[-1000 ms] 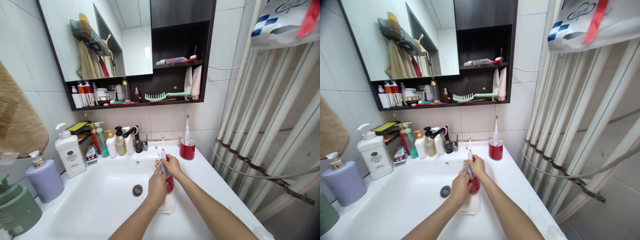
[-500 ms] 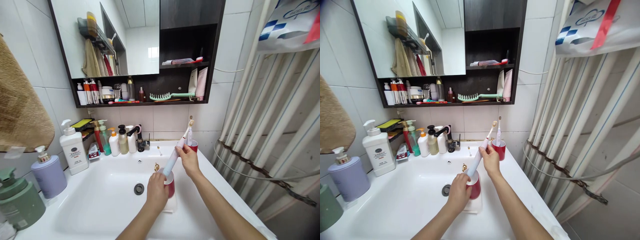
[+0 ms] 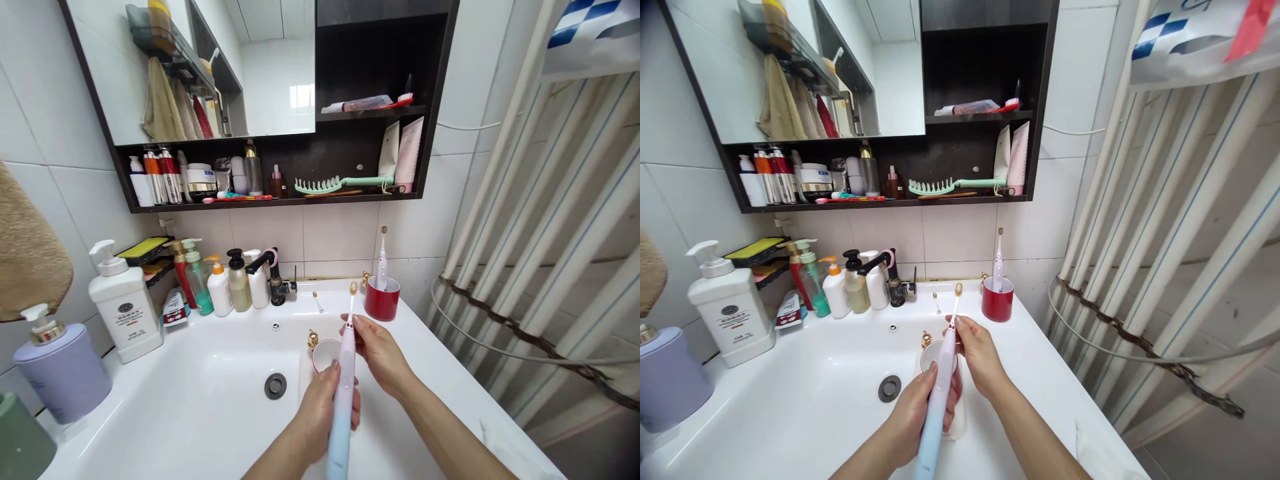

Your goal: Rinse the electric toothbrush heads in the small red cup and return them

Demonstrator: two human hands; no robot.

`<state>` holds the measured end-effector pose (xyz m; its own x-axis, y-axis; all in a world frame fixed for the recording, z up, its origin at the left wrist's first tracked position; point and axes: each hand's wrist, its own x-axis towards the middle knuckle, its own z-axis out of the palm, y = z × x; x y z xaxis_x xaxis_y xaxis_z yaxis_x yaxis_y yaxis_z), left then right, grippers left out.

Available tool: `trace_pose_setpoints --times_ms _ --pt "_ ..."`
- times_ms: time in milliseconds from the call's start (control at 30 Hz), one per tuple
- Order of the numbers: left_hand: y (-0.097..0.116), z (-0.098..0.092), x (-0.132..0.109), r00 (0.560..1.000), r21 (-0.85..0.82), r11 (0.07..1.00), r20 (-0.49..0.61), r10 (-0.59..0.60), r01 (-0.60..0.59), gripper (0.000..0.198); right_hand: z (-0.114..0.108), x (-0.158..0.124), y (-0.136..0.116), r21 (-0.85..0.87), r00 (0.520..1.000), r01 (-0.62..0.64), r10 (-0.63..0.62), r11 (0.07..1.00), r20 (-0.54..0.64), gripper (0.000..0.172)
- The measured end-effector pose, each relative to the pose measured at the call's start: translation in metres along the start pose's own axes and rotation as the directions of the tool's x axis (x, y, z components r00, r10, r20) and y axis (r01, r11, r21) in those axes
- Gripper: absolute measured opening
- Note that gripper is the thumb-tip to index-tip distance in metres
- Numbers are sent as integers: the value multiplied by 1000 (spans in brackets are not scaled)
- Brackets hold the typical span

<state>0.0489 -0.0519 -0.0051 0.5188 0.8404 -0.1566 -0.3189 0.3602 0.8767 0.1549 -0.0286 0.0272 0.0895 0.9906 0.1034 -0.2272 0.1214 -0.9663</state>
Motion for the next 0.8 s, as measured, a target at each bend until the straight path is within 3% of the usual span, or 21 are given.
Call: trace_pose_setpoints --times_ms 133,333,467,600,800 --pt "-4 3 -2 1000 -5 1000 19 -17 17 44 -6 2 -2 39 999 -33 33 999 -9 27" --pt "-6 4 -3 981 315 940 -101 168 -129 36 -2 -2 0 73 999 11 -8 997 -34 21" --pt "-6 3 -2 998 226 973 -26 50 -43 41 0 -2 2 139 997 -17 27 990 -68 20" --pt "-6 4 -2 987 338 936 -88 132 -95 38 2 -2 3 169 995 13 4 986 -100 19" --pt "-6 6 -3 999 220 975 -22 37 -32 44 3 -3 5 215 989 -8 40 976 -144 18"
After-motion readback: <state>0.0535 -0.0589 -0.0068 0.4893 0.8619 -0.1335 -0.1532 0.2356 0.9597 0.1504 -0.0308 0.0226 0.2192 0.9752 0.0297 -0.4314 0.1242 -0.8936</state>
